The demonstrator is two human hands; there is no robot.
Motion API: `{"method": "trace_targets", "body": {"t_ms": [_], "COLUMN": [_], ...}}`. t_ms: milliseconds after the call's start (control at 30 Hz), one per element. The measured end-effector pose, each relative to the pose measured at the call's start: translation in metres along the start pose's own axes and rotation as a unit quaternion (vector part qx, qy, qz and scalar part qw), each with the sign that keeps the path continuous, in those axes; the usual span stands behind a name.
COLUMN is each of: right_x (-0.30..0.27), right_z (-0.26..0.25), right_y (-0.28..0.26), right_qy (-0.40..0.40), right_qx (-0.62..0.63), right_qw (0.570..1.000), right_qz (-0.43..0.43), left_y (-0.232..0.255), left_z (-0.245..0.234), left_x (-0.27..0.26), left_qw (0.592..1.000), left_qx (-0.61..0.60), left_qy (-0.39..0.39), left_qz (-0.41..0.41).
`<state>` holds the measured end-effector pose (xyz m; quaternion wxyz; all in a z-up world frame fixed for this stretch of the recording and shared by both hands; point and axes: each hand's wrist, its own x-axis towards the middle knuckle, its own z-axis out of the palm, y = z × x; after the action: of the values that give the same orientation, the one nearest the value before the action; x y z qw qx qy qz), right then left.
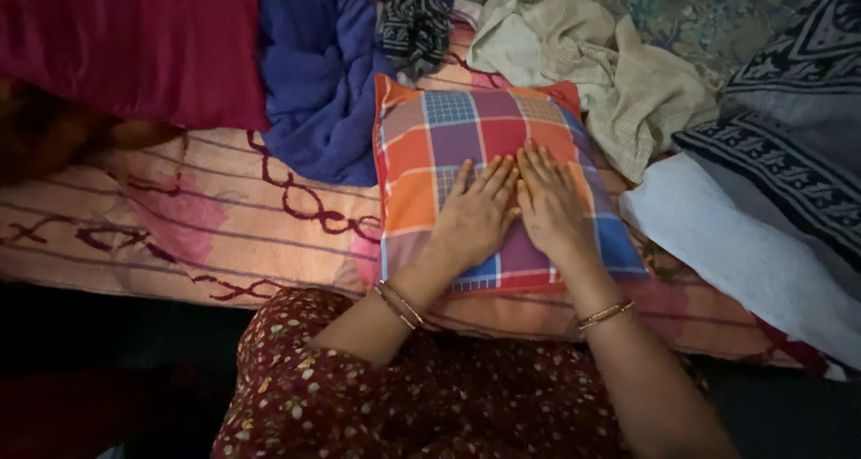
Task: The person inserts a white pillow insert into a red patterned pillowcase, aligns the corners, and fastens the buttons along the opening. They then smooth and adjust the finished pillow on the bed.
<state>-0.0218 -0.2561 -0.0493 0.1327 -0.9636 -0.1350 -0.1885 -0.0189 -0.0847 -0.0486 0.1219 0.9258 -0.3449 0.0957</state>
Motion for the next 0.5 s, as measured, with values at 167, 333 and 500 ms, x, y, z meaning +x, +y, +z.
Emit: {"method": "trace_targets", "body": {"t_ms": [167,333,500], "right_x": [-0.003,-0.002,0.007], "right_z": [0.002,0.007,0.015], "right_y": [0.005,0.042,0.094], "right_qy": [-0.031,-0.085,-0.1], "right_qx": [-0.064,0.002,-0.032], "right_qw": [0.997,0.984,0.972], "right_qz": [0.042,0.156,0.209], "left_y": [-0.009,-0.059,-0.08], "left_z": [0.006,0.007,0.013], "left_x": [0.007,0.012,0.007], "left_qw": [0.998,0.985,0.968], "left_qx": [0.039,-0.055,-0.078], "left_qy": [-0.012,0.014,0.036], "left_qz": [-0.039,-0.162,-0.238]}}
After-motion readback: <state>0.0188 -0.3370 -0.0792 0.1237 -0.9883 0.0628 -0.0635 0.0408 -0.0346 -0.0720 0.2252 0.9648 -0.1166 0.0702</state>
